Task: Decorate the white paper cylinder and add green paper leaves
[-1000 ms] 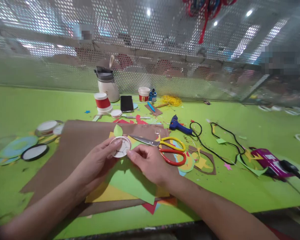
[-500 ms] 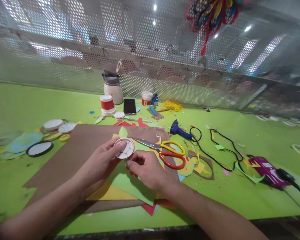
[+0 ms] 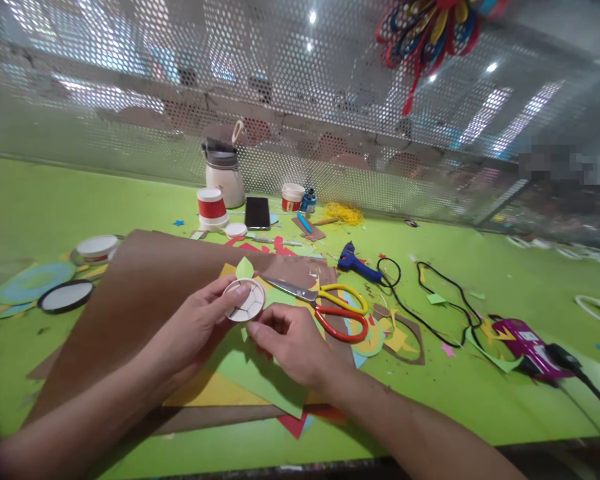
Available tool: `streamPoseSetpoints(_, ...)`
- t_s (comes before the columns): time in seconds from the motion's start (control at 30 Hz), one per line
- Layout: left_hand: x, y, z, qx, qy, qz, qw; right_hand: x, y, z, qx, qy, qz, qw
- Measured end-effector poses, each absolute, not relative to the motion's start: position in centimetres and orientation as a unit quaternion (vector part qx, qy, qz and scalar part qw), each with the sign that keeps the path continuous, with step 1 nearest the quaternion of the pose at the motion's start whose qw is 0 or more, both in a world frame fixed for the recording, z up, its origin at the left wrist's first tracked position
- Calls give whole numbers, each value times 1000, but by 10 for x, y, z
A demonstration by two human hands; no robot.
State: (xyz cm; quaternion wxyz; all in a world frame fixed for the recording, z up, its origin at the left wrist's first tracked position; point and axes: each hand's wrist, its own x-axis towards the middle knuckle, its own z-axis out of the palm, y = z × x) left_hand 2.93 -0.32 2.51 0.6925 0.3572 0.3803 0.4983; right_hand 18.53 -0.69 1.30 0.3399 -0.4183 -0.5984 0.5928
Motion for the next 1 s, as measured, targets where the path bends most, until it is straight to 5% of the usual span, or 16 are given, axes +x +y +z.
streamPoseSetpoints(0.27,28,-1,25,360,385,483,699,195,1,17,-457,-604,529,382)
streamPoseSetpoints(0.6,30,1,29,334,389,523,681,191,-2,12,-448,-655,533,294)
streamPoseSetpoints(1.0,30,-2,28,350,355,508,702,185,-4,3,-421,-585,616,319)
